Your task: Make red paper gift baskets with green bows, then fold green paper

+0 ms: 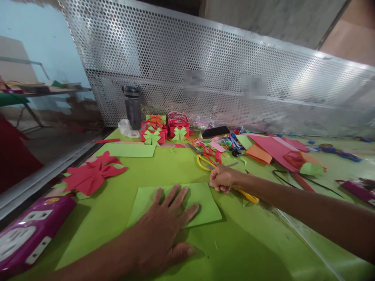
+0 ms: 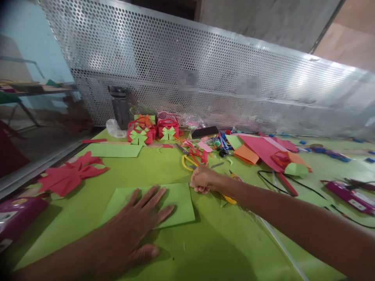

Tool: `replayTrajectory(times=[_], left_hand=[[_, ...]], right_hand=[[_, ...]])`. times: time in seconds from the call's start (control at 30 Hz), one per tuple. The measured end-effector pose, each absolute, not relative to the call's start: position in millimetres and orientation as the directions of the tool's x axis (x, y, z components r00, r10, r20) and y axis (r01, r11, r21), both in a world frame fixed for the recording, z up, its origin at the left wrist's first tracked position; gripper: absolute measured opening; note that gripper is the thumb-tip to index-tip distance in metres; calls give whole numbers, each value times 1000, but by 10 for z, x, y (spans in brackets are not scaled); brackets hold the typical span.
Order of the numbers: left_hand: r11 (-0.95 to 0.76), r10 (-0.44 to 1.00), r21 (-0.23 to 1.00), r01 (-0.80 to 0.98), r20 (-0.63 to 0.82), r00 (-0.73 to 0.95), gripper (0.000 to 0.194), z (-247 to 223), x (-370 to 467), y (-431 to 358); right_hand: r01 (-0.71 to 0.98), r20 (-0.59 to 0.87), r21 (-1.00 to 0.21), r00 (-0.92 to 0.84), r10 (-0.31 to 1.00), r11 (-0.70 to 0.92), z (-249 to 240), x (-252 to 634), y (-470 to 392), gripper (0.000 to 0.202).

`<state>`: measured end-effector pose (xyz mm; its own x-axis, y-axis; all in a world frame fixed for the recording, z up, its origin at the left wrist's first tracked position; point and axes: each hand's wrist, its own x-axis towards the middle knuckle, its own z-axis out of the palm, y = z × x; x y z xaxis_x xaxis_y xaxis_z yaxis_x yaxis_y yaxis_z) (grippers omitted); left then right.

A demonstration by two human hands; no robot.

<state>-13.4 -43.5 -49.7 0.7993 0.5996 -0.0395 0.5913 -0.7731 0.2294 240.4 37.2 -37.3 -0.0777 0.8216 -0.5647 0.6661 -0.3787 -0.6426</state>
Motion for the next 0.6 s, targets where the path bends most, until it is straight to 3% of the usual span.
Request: replayTrajectory(times=[0.23,0.6], left_hand=[[-791,577,247,560,-4,817,75,-508,-171,-418],[-786,584,250,565,1,812,74,-511,-144,-447]], right_hand=[[754,-545,-571,-51,837,-326,-372,2391,373,19],[677,-487,-675,-110,867,-293,-377,2400,346,15]])
